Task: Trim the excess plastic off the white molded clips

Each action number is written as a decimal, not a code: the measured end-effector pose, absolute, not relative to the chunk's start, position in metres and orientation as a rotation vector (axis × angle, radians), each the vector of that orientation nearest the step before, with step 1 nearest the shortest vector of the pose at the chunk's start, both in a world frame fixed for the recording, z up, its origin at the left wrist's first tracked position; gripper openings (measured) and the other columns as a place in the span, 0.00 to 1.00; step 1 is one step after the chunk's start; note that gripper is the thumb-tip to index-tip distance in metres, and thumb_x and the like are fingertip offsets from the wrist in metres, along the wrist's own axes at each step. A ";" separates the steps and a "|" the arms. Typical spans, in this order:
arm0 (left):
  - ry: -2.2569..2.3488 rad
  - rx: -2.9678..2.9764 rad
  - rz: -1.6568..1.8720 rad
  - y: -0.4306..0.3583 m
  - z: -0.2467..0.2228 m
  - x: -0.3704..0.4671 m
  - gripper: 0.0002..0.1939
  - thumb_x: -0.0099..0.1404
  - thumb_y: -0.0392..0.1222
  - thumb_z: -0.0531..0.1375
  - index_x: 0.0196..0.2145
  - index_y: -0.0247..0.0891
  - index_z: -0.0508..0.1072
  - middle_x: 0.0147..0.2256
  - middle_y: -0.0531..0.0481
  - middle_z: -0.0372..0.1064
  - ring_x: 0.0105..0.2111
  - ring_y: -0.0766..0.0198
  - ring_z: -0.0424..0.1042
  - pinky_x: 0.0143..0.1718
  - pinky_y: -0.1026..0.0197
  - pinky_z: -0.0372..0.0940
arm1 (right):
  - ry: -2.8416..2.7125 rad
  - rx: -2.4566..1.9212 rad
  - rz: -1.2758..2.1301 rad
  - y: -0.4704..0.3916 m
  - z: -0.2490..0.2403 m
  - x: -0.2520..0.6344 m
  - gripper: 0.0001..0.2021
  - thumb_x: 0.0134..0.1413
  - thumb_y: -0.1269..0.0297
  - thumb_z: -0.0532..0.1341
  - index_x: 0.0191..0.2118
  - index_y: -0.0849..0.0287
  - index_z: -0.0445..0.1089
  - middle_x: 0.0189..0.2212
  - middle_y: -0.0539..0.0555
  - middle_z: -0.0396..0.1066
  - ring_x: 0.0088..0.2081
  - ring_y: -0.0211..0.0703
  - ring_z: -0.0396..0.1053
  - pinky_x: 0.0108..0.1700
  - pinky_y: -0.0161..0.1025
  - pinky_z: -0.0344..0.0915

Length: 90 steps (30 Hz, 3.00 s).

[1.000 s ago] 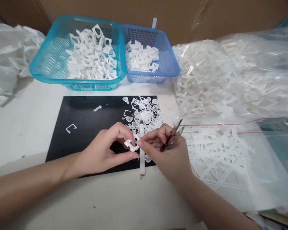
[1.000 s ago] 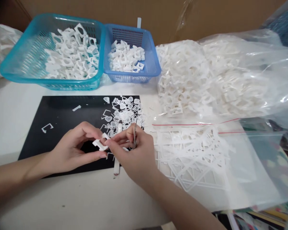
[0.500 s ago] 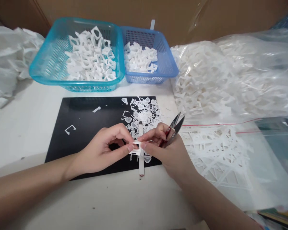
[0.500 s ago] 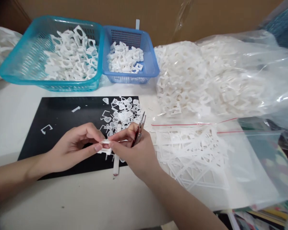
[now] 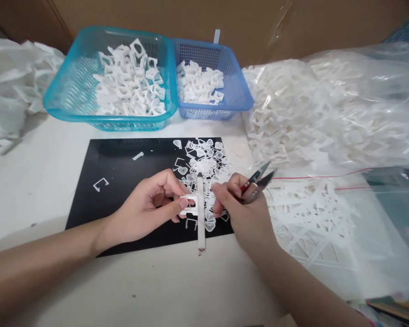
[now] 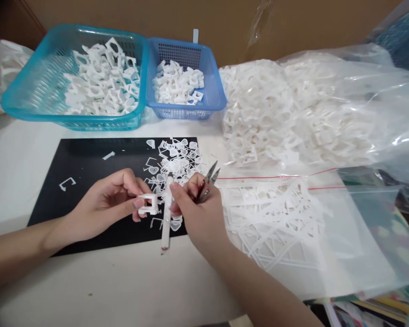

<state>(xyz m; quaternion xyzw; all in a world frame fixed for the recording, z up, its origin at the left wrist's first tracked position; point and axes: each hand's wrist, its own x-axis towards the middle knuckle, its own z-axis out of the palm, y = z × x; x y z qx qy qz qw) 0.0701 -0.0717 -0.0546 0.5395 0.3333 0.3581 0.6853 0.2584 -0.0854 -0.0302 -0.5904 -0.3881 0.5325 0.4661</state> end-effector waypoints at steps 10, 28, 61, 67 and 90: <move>0.716 1.162 0.833 -0.071 -0.052 0.072 0.07 0.66 0.34 0.61 0.30 0.36 0.65 0.34 0.50 0.72 0.31 0.70 0.74 0.32 0.67 0.74 | -1.128 -1.408 1.256 -0.092 -0.029 0.251 0.23 0.41 0.71 0.67 0.20 0.54 0.47 0.29 0.50 0.79 0.27 0.40 0.75 0.28 0.36 0.74; 0.711 1.175 0.702 -0.070 -0.055 0.069 0.12 0.63 0.34 0.63 0.45 0.42 0.77 0.31 0.52 0.73 0.29 0.70 0.72 0.32 0.68 0.70 | -1.392 -1.330 0.925 -0.095 -0.034 0.256 0.23 0.46 0.72 0.66 0.21 0.53 0.47 0.30 0.49 0.79 0.30 0.42 0.76 0.32 0.39 0.72; 0.748 1.113 0.657 -0.072 -0.056 0.074 0.10 0.63 0.38 0.64 0.43 0.41 0.79 0.31 0.52 0.74 0.30 0.70 0.71 0.33 0.68 0.68 | -1.563 -1.305 0.645 -0.097 -0.041 0.246 0.21 0.41 0.78 0.62 0.23 0.54 0.45 0.27 0.47 0.73 0.26 0.35 0.69 0.26 0.33 0.62; 0.745 1.069 0.684 -0.073 -0.056 0.074 0.10 0.62 0.35 0.65 0.42 0.42 0.79 0.31 0.54 0.75 0.30 0.72 0.73 0.33 0.70 0.69 | -1.604 -1.323 0.647 -0.098 -0.040 0.249 0.21 0.43 0.78 0.62 0.23 0.55 0.46 0.28 0.47 0.74 0.27 0.35 0.70 0.27 0.33 0.63; 0.749 1.065 0.574 -0.064 -0.047 0.077 0.10 0.62 0.33 0.63 0.42 0.37 0.80 0.28 0.53 0.74 0.28 0.72 0.70 0.32 0.71 0.67 | -2.105 -0.906 0.095 -0.090 -0.045 0.262 0.17 0.50 0.83 0.59 0.25 0.54 0.52 0.20 0.45 0.64 0.28 0.37 0.72 0.34 0.36 0.73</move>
